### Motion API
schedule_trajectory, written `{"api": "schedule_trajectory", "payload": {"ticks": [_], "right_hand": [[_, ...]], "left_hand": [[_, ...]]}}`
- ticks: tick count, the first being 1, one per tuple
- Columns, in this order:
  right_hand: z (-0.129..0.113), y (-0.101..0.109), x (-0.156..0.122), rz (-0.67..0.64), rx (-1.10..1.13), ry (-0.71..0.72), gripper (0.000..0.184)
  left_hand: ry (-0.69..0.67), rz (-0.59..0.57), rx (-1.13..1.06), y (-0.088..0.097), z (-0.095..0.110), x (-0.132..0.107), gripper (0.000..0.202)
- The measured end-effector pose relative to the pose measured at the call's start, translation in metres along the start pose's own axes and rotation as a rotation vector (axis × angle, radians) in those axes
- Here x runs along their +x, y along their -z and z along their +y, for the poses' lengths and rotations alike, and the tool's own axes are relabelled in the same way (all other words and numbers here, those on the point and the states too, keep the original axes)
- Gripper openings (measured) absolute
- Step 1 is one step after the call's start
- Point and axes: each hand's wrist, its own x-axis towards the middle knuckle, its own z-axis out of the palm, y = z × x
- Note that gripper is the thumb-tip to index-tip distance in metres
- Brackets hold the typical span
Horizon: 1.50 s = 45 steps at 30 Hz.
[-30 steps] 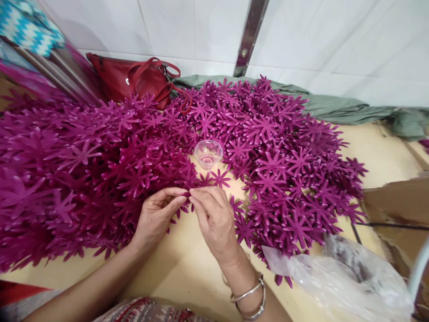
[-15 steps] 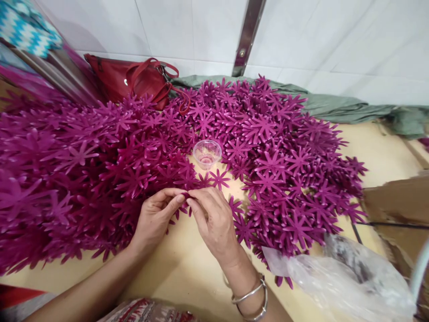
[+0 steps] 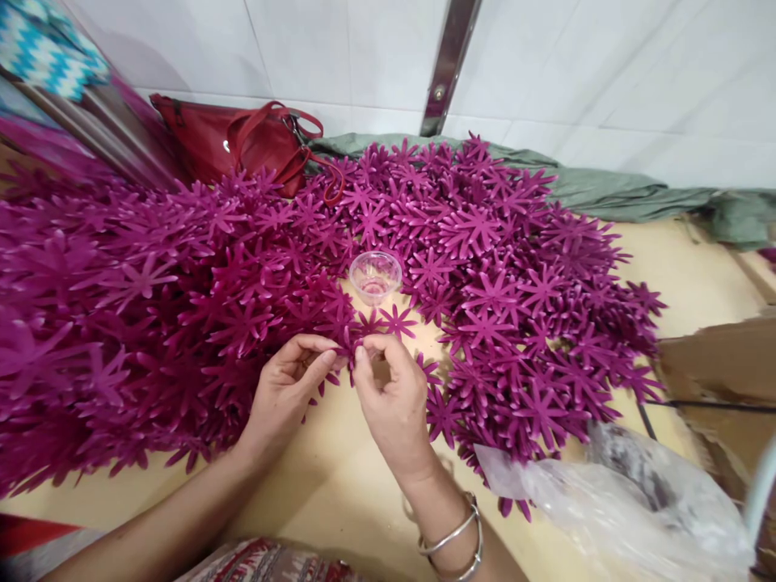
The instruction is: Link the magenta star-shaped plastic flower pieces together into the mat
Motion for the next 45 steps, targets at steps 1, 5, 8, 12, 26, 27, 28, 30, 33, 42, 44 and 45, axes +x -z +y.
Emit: {"api": "schedule_trajectory", "payload": {"ticks": [1,5,8,12,26,27,28,30,33,42,44,45], "right_hand": [[0.0,0.0,0.001,0.001,0.055,-0.057,0.005],[-0.001,0.0,0.005,-0.013,0.183,-0.17,0.006],[-0.001,0.001,0.006,-0.028,0.176,-0.129,0.003],[0.0,0.001,0.004,-0.046,0.125,-0.008,0.006],[0.005,0.008,0.012,-0.152,0.221,-0.025,0.01],[0.005,0.008,0.012,-0.153,0.23,-0.038,0.009],[0.005,0.007,0.012,-0.15,0.237,-0.055,0.008],[0.005,0.005,0.012,-0.13,0.26,-0.097,0.007],[0.006,0.002,0.01,-0.073,0.308,-0.176,0.006],[0.0,0.005,0.01,-0.104,0.169,-0.111,0.005],[0.0,0.005,0.009,-0.088,0.122,-0.071,0.004],[-0.001,0.004,0.008,-0.078,0.11,-0.053,0.005]], "left_hand": [[-0.005,0.007,-0.004,0.0,-0.001,0.0,0.023],[-0.007,0.006,-0.005,0.0,-0.003,0.001,0.023],[-0.01,0.005,-0.002,0.0,-0.002,0.0,0.021],[-0.018,-0.006,0.006,0.0,0.001,0.0,0.021],[0.001,0.007,0.03,0.002,0.001,0.001,0.019],[0.002,0.023,0.038,0.002,0.0,0.001,0.02],[0.007,0.037,0.046,0.003,-0.001,0.001,0.021],[0.019,0.049,0.057,0.004,-0.002,0.001,0.022],[-0.002,0.041,0.063,0.004,-0.003,0.001,0.02],[-0.019,-0.006,0.074,0.002,-0.001,-0.001,0.02],[-0.021,-0.006,0.076,0.002,-0.001,-0.001,0.019],[-0.02,-0.008,0.074,0.002,-0.001,-0.001,0.018]]}}
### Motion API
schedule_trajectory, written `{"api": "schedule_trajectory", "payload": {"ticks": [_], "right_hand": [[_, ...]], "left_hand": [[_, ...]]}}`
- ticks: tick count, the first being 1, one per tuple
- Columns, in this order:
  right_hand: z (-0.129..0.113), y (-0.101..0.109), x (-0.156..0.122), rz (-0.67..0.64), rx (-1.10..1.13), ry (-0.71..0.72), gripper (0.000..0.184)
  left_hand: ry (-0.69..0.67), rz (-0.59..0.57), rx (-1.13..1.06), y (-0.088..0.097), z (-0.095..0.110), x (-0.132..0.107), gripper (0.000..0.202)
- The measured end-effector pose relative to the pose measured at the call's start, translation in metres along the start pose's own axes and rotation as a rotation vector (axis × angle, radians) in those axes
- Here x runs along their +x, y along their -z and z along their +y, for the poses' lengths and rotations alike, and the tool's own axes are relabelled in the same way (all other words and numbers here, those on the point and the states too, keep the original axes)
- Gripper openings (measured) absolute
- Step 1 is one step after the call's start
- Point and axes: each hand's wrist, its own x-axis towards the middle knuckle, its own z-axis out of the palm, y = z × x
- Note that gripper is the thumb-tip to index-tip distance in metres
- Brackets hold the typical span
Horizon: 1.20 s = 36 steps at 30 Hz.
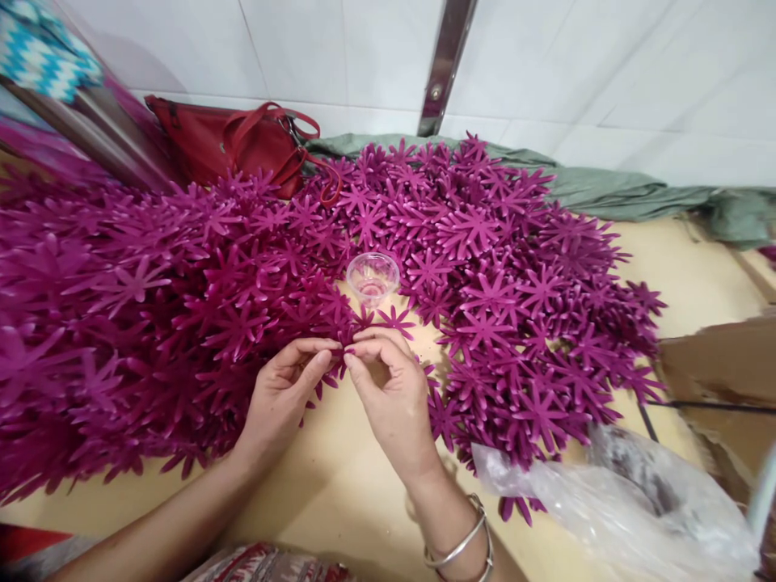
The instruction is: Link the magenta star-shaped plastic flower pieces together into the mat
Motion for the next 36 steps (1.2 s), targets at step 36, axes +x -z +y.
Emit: {"api": "schedule_trajectory", "payload": {"ticks": [36], "right_hand": [[-0.002,0.004,0.016,0.169,1.011,-0.587,0.034]], "left_hand": [[0.103,0.153,-0.318,-0.001,-0.014,0.004,0.028]]}}
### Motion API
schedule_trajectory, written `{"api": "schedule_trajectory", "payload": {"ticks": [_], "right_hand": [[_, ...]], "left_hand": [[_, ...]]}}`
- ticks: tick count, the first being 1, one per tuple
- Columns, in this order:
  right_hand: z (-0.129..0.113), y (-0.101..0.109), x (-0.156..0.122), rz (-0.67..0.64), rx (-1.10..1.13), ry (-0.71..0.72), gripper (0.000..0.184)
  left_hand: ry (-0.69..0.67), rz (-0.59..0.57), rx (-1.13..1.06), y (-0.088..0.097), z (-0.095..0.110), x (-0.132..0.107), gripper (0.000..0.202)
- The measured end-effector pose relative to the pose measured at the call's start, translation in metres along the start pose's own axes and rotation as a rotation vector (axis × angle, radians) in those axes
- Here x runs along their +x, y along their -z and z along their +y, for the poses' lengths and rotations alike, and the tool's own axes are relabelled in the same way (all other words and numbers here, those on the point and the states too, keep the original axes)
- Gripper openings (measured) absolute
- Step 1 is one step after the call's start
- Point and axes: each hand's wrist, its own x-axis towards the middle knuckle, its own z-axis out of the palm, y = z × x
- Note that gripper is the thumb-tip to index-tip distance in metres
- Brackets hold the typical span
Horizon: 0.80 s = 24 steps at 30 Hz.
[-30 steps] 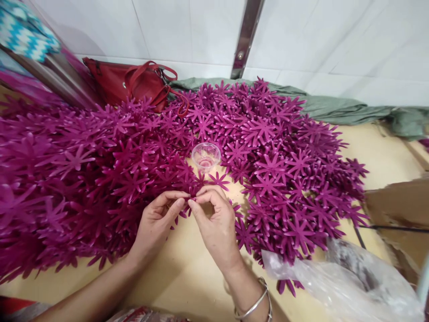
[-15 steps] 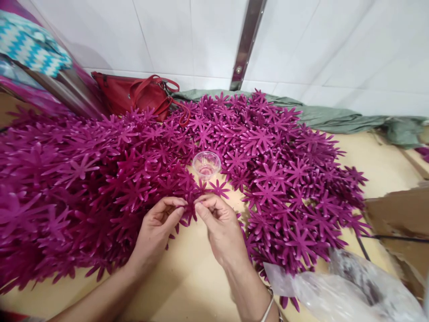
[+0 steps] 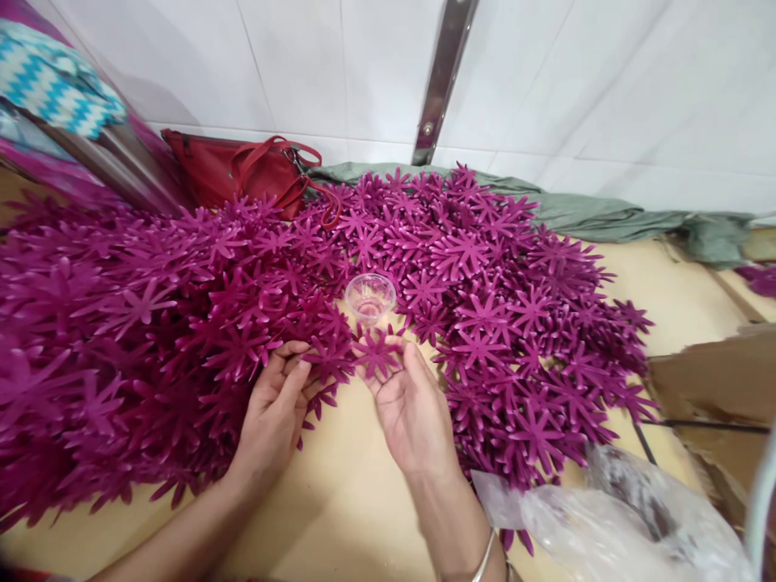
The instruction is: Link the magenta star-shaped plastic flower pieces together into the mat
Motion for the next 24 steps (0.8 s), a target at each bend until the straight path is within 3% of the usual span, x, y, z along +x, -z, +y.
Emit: {"api": "schedule_trajectory", "payload": {"ticks": [2,6,9,11,14,19,24], "right_hand": [[0.0,-0.001,-0.001,-0.043,-0.025,-0.008,0.037],[0.005,0.002,-0.003,-0.03,-0.287,0.123,0.044],[0.01,0.007,-0.002,-0.003,-0.429,0.211,0.034],[0.011,0.009,-0.002,-0.008,-0.474,0.239,0.028],[0.007,0.007,-0.005,-0.037,-0.543,0.248,0.022],[0.002,-0.001,-0.015,-0.123,-0.719,0.223,0.019],[0.008,0.002,-0.019,-0.177,-0.842,0.202,0.025]], "left_hand": [[0.004,0.009,-0.018,0.0,0.0,0.0,0.032],[-0.014,-0.044,0.008,-0.002,0.002,0.0,0.036],[-0.082,-0.071,0.08,-0.002,0.003,-0.002,0.045],[-0.098,-0.098,0.131,-0.002,0.004,-0.003,0.041],[-0.064,-0.142,0.217,0.0,0.006,-0.004,0.028],[-0.125,-0.123,0.367,0.001,0.011,-0.004,0.027],[-0.114,-0.189,0.305,-0.001,0.013,-0.005,0.027]]}}
